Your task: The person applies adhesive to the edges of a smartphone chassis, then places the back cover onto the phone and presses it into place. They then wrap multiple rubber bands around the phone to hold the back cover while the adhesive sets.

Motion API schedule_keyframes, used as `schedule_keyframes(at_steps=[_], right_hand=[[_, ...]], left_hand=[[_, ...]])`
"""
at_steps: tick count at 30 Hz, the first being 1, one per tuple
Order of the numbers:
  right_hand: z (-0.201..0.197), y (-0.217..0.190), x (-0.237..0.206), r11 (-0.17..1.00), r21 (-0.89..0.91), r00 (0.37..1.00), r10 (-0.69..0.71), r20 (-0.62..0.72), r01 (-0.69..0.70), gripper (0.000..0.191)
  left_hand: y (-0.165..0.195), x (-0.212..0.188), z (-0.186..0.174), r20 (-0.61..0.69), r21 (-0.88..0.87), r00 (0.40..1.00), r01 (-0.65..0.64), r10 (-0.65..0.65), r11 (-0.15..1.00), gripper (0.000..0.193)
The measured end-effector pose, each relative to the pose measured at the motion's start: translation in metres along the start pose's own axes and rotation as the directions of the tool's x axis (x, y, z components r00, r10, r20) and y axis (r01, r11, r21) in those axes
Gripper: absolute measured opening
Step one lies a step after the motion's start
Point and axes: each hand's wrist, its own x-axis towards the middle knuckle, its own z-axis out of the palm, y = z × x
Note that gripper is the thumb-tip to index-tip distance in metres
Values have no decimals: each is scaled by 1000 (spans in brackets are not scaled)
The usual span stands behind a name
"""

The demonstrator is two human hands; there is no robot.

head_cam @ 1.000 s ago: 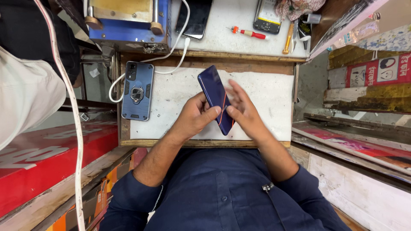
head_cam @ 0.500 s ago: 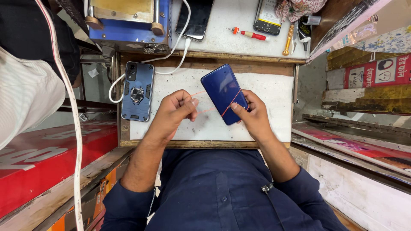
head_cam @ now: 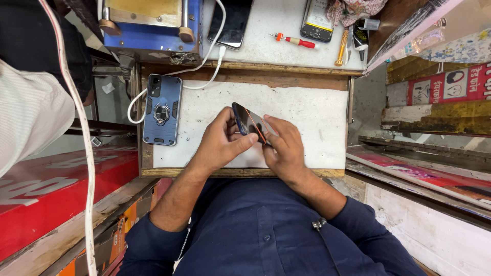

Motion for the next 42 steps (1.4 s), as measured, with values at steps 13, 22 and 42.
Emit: schedule_keyframes(at_steps=[13,22,42], right_hand=[[-20,50,20,259,442,491,176,853,-859,39],[-15,45,8,373,533,648,363,670,-760,26],[-27,4,25,699,338,766,486,421,-630,37]], left_hand=[[-8,-9,-28,326,-13,942,90,-81,996,38],[-2,-7,-26,38,-9,963,268,-268,963,25],[32,-36,-7,-230,33,972,59,-50,998,46]])
